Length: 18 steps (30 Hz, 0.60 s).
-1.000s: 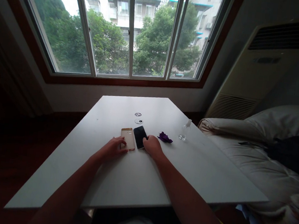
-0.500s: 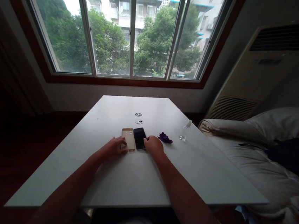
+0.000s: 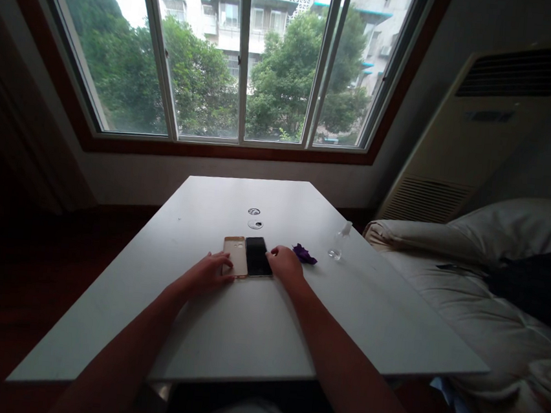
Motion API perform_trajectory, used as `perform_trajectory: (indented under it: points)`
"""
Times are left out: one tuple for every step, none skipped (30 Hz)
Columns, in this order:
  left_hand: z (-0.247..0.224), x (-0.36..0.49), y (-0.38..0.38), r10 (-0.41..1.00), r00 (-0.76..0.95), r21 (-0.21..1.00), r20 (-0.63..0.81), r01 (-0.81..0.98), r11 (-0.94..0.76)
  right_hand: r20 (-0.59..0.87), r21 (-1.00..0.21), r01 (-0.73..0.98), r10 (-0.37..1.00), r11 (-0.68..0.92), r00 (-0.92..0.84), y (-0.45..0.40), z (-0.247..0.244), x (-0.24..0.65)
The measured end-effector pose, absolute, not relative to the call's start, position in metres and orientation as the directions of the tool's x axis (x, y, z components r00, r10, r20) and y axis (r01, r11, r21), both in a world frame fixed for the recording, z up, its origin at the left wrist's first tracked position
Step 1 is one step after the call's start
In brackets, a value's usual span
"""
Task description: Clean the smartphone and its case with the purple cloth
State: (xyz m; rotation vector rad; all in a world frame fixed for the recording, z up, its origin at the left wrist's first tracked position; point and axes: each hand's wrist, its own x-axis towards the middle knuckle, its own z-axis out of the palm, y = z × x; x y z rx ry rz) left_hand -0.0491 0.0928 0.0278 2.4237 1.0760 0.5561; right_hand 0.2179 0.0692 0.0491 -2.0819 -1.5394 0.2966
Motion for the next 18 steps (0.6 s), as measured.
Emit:
perform_trajectory:
  points:
    - [0.028, -0.05, 0.093, 0.761, 0.62, 0.531, 0.189, 0.587, -0.611, 0.154, -0.542, 0.818, 0.934, -0.194, 0.323, 0.07, 0.055, 0.219]
    - [0.028, -0.051, 0.093, 0.759, 0.622, 0.532, 0.192, 0.584, -0.614, 0.177, -0.55, 0.817, 0.932, -0.173, 0.317, 0.071, 0.062, 0.221]
    - [0.028, -0.052, 0.093, 0.757, 0.624, 0.532, 0.193, 0.582, -0.615, 0.2, -0.555, 0.818, 0.93, -0.151, 0.308, 0.072, 0.071, 0.222]
    - [0.028, -0.053, 0.093, 0.755, 0.626, 0.532, 0.194, 0.58, -0.617, 0.225, -0.558, 0.82, 0.928, -0.127, 0.297, 0.074, 0.08, 0.225]
    - [0.028, -0.054, 0.092, 0.752, 0.627, 0.53, 0.201, 0.576, -0.622, 0.25, -0.559, 0.823, 0.925, -0.103, 0.286, 0.075, 0.089, 0.228]
    - [0.028, -0.055, 0.092, 0.749, 0.629, 0.529, 0.211, 0.571, -0.628, 0.274, -0.555, 0.827, 0.922, -0.082, 0.275, 0.077, 0.098, 0.231]
    - [0.028, -0.056, 0.091, 0.744, 0.63, 0.53, 0.222, 0.563, -0.634, 0.304, -0.552, 0.832, 0.916, -0.055, 0.262, 0.078, 0.106, 0.236]
    - [0.028, -0.058, 0.09, 0.74, 0.63, 0.532, 0.235, 0.554, -0.641, 0.334, -0.55, 0.835, 0.907, -0.033, 0.256, 0.078, 0.114, 0.242]
    - [0.027, -0.059, 0.09, 0.737, 0.63, 0.534, 0.246, 0.546, -0.646, 0.378, -0.551, 0.835, 0.89, -0.004, 0.254, 0.077, 0.121, 0.249]
    - [0.026, -0.06, 0.09, 0.734, 0.63, 0.536, 0.253, 0.54, -0.649, 0.452, -0.559, 0.828, 0.853, 0.044, 0.26, 0.075, 0.126, 0.256]
    - [0.025, -0.061, 0.09, 0.733, 0.629, 0.538, 0.258, 0.537, -0.65, 0.499, -0.561, 0.825, 0.822, 0.065, 0.275, 0.072, 0.131, 0.264]
    - [0.023, -0.061, 0.091, 0.737, 0.624, 0.539, 0.261, 0.538, -0.647, 0.54, -0.562, 0.823, 0.788, 0.077, 0.295, 0.068, 0.134, 0.272]
    - [0.022, -0.062, 0.091, 0.741, 0.618, 0.539, 0.265, 0.542, -0.645, 0.583, -0.564, 0.822, 0.745, 0.083, 0.324, 0.064, 0.136, 0.28]
    - [0.02, -0.062, 0.092, 0.745, 0.61, 0.537, 0.269, 0.548, -0.642, 0.629, -0.567, 0.819, 0.689, 0.088, 0.361, 0.059, 0.136, 0.288]
    - [0.019, -0.062, 0.093, 0.749, 0.603, 0.534, 0.274, 0.552, -0.64, 0.68, -0.57, 0.815, 0.616, 0.103, 0.398, 0.055, 0.133, 0.295]
    - [0.018, -0.061, 0.093, 0.75, 0.599, 0.531, 0.281, 0.554, -0.641, 0.731, -0.572, 0.81, 0.53, 0.132, 0.43, 0.052, 0.129, 0.3]
    - [0.017, -0.061, 0.094, 0.749, 0.596, 0.528, 0.288, 0.554, -0.644, 0.762, -0.572, 0.804, 0.467, 0.162, 0.448, 0.049, 0.122, 0.305]
    - [0.017, -0.06, 0.094, 0.749, 0.594, 0.525, 0.295, 0.554, -0.646, 0.775, -0.571, 0.8, 0.44, 0.183, 0.453, 0.047, 0.112, 0.309]
